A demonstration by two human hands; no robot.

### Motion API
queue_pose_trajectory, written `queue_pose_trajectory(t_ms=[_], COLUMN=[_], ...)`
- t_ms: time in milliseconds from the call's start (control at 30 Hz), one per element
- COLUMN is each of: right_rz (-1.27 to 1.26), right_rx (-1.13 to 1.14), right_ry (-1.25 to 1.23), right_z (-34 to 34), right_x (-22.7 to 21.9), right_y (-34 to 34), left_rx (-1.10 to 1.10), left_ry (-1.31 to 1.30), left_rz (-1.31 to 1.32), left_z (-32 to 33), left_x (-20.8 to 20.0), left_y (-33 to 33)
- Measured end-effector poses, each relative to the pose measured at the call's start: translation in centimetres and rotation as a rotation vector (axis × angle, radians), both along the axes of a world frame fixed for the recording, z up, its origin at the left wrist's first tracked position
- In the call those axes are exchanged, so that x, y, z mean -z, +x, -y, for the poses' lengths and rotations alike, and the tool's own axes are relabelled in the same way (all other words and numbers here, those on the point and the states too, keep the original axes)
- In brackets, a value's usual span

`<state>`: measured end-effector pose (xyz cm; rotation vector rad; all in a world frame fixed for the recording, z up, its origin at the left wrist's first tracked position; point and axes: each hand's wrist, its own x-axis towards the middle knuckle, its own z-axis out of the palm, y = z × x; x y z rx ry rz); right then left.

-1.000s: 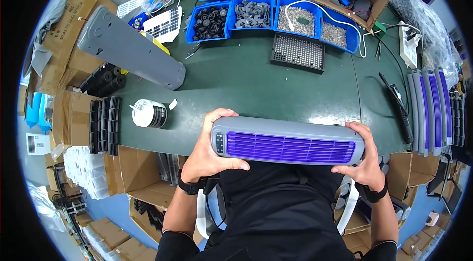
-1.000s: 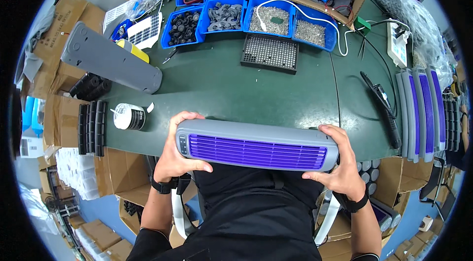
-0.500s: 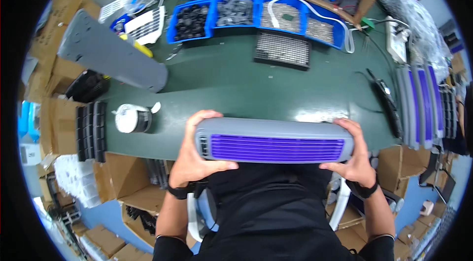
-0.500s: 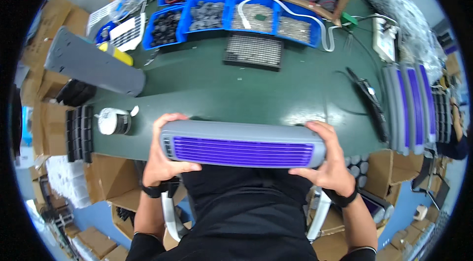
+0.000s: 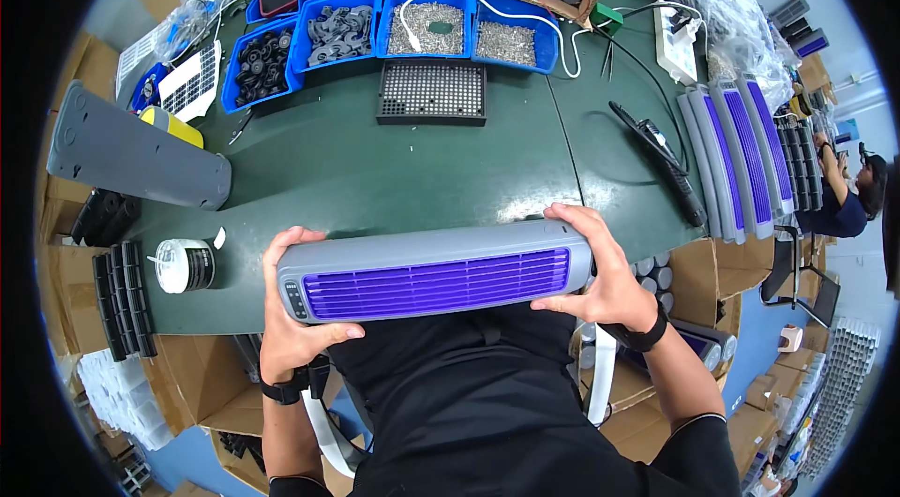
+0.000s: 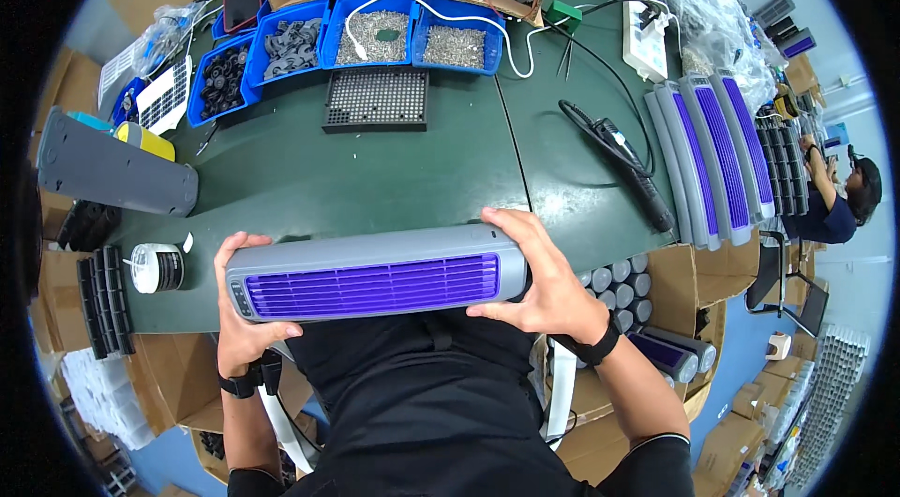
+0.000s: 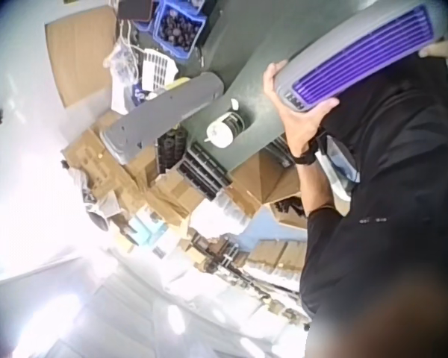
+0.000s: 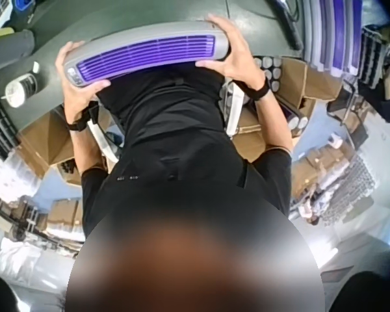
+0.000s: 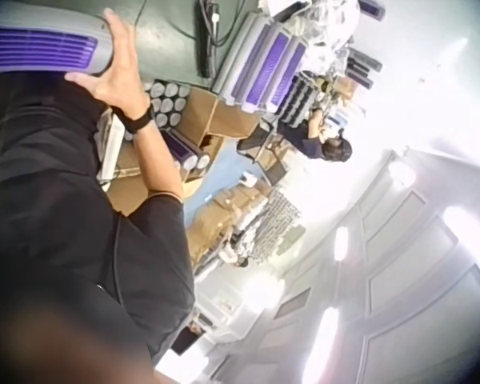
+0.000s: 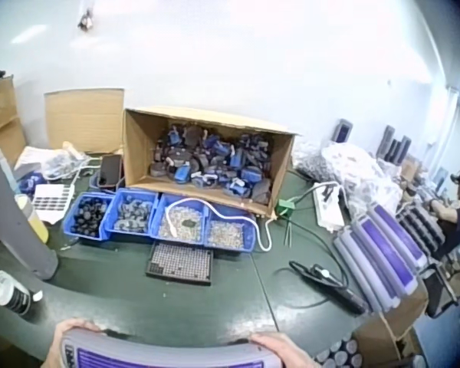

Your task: The person assembles a portable air cooler by inserting a cylindrical fan motor into the main housing and securing it with a screwdriver. They then attach the front grille and side panels, using a screwdriver to fasten the casing together. The process involves handling various components and tools on a cluttered workbench.

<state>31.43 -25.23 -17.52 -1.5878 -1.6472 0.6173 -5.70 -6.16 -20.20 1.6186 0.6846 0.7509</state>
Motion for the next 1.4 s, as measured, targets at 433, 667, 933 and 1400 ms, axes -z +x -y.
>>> queue_pose_trajectory(t_ms=[433,667,933,1400], right_rz=[-0.046,0.038,0.270,0.358], right_rx=[0.001,-0.016,0.025,0.059], right_ry=[0.006,0.136,0.424,0.500], right_z=[-0.3,0.4,3.0,5.1], right_x=[0.2,1.7,6.0,8.0], right_y=[0.2,-0.1,-0.3,-0.4], left_rx=[-0.006,-0.016,0.041,0.217], left_ry=[-0.050,0.098,0.711,0.687], left_rz=[0.002,0.026,-0.040,0.050], left_z=[-0.2,0.7,1.9,1.7], left_x=[-0.2,1.0,3.6,4.6], left_y=[0.0,-0.2,-1.6,-3.1])
